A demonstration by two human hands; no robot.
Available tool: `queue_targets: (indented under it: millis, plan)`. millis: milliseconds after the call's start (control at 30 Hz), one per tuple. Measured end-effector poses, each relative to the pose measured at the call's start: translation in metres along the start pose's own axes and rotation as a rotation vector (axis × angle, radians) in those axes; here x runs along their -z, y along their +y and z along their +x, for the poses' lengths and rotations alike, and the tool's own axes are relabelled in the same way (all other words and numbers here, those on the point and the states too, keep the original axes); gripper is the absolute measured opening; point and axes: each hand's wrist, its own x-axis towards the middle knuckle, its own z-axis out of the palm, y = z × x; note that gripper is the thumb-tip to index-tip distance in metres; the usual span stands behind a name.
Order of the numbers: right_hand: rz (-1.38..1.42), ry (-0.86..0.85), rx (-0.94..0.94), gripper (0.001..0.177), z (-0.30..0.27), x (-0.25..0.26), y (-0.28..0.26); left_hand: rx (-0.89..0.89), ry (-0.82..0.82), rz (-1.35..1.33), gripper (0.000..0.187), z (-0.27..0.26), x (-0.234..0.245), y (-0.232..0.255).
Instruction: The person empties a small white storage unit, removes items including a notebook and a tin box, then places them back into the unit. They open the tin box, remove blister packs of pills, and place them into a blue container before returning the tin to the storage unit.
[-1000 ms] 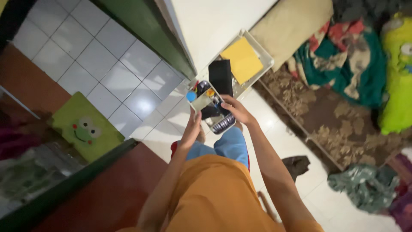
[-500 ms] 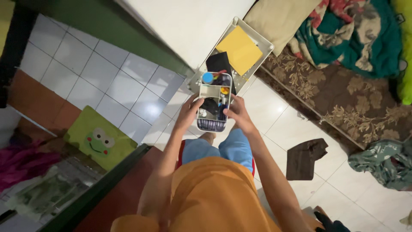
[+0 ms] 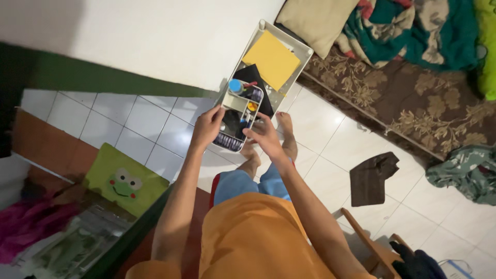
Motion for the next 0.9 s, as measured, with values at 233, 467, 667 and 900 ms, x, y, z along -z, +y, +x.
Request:
queue_targets:
  millis: [233, 467, 667, 900]
  plan:
    - [0.061, 0.016, 0.041, 0.077, 0.005, 0.000, -0.019, -0.283, 0.135, 0.023, 0.038, 0.018, -0.017, 0.017]
    - [0.031, 0.063, 0.097, 0.068, -0.005, -0.003, -0.024, -0.067, 0.030, 0.032, 0.042, 0.014, -0.013, 0.042]
    - [0.105, 0.121, 0.065, 0.065, -0.029, -0.005, -0.030, -0.277, 0.000, 0.161, 0.039, -0.001, -0.013, 0.075]
    - [0.156, 0.209, 0.058, 0.065, -0.024, -0.007, -0.030, -0.351, -0.116, 0.266, 0.033, 0.023, -0.027, 0.104]
